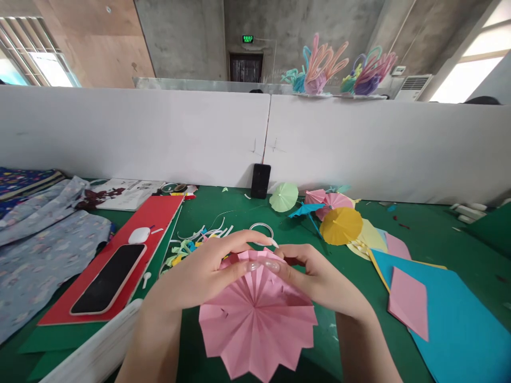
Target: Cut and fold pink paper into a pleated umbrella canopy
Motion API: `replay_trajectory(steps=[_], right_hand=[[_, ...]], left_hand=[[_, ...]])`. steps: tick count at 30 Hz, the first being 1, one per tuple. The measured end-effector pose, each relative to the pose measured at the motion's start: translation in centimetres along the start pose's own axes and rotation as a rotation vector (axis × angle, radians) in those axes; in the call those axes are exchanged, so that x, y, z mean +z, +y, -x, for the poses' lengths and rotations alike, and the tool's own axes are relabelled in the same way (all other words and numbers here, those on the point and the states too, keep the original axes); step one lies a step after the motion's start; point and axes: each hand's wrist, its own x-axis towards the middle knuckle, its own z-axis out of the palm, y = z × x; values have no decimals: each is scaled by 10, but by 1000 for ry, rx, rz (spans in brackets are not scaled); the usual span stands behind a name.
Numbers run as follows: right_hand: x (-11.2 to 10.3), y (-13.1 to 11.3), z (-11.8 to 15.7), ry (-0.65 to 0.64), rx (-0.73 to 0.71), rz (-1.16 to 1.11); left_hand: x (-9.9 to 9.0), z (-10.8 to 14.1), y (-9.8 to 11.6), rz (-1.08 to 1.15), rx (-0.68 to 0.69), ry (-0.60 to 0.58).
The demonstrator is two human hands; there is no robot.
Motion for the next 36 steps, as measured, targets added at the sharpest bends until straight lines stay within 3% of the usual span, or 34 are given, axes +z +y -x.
replay_trajectory(steps=[5,15,25,30,36], right_hand=[[-1,0,0,26,-9,-18],[0,-2,2,38,24,-225],[1,-7,5,65,11,-253],[3,-12,5,83,6,-237],[2,-12,9,95,29,-231]], left_hand=[[0,-1,2,36,-11,17],[-2,-3,4,332,36,49],[-3,1,8,233,-54,3],[-1,1,8,235,24,71],[0,2,12,286,16,86]])
